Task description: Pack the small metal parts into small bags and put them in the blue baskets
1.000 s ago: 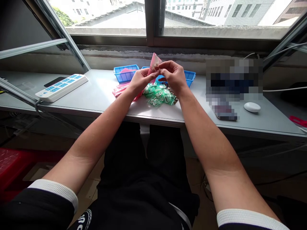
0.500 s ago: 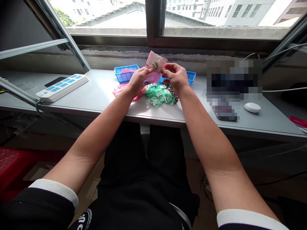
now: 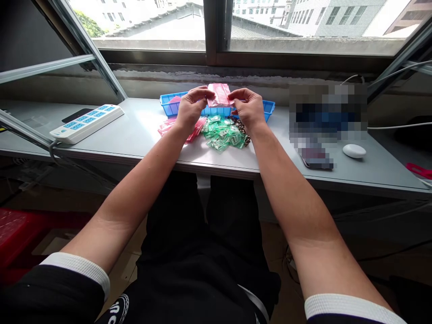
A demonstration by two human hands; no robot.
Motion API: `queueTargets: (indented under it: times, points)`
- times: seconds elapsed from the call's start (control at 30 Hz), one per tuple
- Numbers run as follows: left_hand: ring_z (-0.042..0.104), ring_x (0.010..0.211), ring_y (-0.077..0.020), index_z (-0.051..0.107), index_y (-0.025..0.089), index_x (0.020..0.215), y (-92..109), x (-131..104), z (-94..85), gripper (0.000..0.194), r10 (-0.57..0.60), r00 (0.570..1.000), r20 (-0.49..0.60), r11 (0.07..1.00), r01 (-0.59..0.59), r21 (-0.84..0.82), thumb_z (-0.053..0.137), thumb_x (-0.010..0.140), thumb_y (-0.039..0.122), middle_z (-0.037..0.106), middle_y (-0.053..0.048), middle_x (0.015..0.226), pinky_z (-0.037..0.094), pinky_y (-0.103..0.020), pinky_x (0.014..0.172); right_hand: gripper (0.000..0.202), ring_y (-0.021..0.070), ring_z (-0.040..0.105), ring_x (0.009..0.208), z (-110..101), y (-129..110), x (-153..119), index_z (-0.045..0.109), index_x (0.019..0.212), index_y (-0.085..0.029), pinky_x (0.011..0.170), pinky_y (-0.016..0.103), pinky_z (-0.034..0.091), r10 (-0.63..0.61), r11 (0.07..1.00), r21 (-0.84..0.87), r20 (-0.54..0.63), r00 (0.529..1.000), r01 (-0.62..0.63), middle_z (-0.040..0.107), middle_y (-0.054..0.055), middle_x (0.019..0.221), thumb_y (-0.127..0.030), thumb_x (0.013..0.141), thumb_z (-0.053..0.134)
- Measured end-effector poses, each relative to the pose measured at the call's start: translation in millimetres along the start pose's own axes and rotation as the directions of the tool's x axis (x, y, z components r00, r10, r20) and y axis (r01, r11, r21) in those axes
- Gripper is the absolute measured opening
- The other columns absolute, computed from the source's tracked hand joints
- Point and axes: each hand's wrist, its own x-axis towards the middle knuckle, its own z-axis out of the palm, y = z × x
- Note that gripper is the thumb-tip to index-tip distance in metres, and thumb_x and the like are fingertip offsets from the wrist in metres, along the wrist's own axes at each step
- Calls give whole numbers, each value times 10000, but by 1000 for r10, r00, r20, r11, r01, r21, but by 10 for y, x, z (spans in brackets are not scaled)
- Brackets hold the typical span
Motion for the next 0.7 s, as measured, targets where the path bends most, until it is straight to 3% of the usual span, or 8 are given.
queueTargets:
  times: [0.13, 0.33, 0.4, 0.5, 0.6, 0.7]
  points:
    - [899, 1349, -279, 992, 226, 1102, 63, -69, 25, 354, -80, 995, 61, 996, 82, -29, 704, 1082, 21, 984, -96, 1333, 697, -455, 1295, 112, 252, 861, 1052, 3, -20, -19, 870, 987, -314, 921, 434, 810, 36, 999, 40, 9, 999, -36, 875, 58, 1179, -234, 1064, 884]
    - [839, 1486, -318, 1017, 259, 1138, 67, -71, 18, 328, -97, 995, 24, 993, 95, 63, 751, 1038, 94, 924, -118, 1523, 695, -460, 1327, 44, 289, 894, 1102, -23, -71, -32, 916, 1039, -347, 1008, 491, 831, -1, 996, 93, -6, 1000, 1, 906, 66, 1188, -368, 1072, 896]
    - [851, 1444, -325, 1016, 272, 1155, 62, -74, 9, 291, -114, 992, 53, 993, 112, 50, 753, 1074, 176, 932, -114, 1489, 724, -464, 1275, 90, 302, 900, 1160, -22, -105, -58, 927, 1067, -358, 1029, 489, 824, -24, 995, 98, 0, 1000, 24, 918, 59, 1195, -448, 1070, 932]
    - [890, 1365, -318, 986, 265, 1240, 69, -104, 14, 235, -145, 974, 175, 988, 153, -35, 801, 1176, 396, 957, -111, 1404, 751, -454, 1186, 217, 312, 903, 1193, -7, -167, -132, 943, 1074, -362, 1085, 497, 812, -33, 992, 126, 77, 997, 23, 938, 42, 1164, -564, 1025, 1006]
    - [907, 1382, -316, 954, 242, 1273, 58, -129, 35, 366, -129, 960, 249, 985, 153, -78, 896, 1180, 592, 959, -115, 1383, 750, -424, 1167, 305, 324, 905, 1210, 11, -214, -212, 924, 972, -349, 1154, 535, 795, -59, 986, 164, 190, 980, 27, 948, 38, 1100, -633, 990, 1032]
    - [916, 1361, -295, 934, 209, 1258, 22, -124, 56, 321, -136, 964, 227, 985, 156, -75, 941, 1176, 519, 965, -97, 1296, 744, -414, 1194, 332, 331, 908, 1234, 25, -237, -257, 888, 902, -336, 1133, 539, 786, -88, 978, 204, 243, 966, 38, 951, 47, 1095, -625, 1013, 1008]
